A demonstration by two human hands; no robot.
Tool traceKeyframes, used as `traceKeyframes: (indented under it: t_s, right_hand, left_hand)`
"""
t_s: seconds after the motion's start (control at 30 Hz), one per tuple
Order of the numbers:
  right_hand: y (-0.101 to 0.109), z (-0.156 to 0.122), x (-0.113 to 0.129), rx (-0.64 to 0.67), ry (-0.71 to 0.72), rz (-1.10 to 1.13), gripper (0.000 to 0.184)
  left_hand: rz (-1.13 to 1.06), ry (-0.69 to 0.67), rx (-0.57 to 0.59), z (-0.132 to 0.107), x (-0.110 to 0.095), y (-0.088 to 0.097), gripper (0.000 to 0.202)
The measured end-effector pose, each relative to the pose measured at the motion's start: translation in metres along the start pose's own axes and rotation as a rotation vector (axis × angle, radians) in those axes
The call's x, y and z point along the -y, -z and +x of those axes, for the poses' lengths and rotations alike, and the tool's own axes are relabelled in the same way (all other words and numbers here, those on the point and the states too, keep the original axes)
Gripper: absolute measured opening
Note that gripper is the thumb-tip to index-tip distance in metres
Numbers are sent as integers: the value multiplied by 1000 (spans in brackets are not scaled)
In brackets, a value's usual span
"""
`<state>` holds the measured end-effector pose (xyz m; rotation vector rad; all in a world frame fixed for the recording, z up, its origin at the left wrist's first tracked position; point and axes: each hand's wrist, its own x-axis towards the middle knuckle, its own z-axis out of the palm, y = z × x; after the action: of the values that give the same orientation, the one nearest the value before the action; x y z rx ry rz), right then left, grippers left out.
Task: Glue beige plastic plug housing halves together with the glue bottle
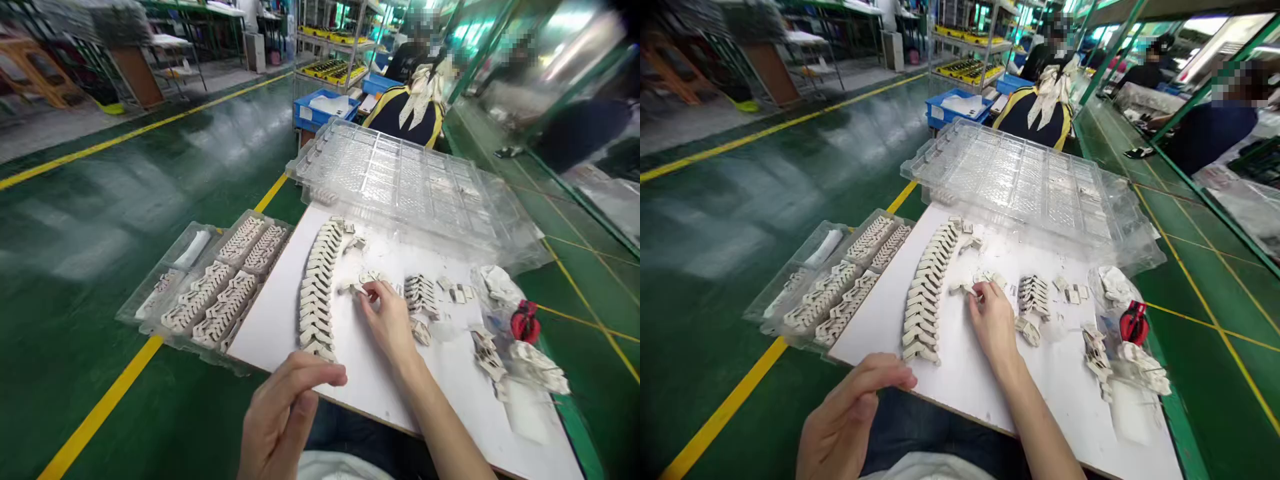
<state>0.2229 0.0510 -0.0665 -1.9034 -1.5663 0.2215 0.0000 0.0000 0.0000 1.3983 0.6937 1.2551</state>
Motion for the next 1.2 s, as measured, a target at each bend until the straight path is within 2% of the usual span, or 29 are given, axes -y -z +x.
traceKeyframes:
  t_s: [0.1,0.17,0.27,0.37,0.4,0.47,0.57,0.67,0.77,0.87,1.0,1.07,1.2]
  right_hand:
    - [0,-1,0,13,2,-5,18]
    - [8,-7,0,5,5,-2,23]
    - [38,-28,-3,-71,9,14,24]
    - [73,-59,-12,-245,-49,-44,21]
    - [83,-69,-17,-287,-81,-76,21]
    - [93,-85,-28,-297,-138,-113,28]
    - [87,-93,-44,-169,-240,-111,45]
    - [72,-87,-54,-56,-349,-113,63]
    - [69,-84,-55,-17,-360,-70,60]
    - [85,-91,-46,70,-278,76,43]
    - [114,-108,-30,249,8,117,24]
    - [123,-113,-24,309,135,113,32]
    - [129,-115,-16,426,278,160,53]
  left_hand:
    - [-16,-29,64,-1,2,-3,28]
    - [-18,-55,108,-1,2,-4,28]
    - [-12,-81,165,0,4,-7,29]
    - [-34,-40,202,1,10,-15,30]
    - [-58,11,208,0,14,-21,29]
    - [-129,199,214,-4,22,-35,27]
    - [-212,503,237,-15,34,-57,35]
    - [-211,593,259,-25,42,-70,41]
    - [-154,621,237,-29,50,-68,42]
    - [-12,603,226,-24,57,-61,41]
    - [200,550,314,-12,61,-61,47]
    - [107,629,400,-6,62,-66,53]
    - [-298,922,531,-1,67,-76,60]
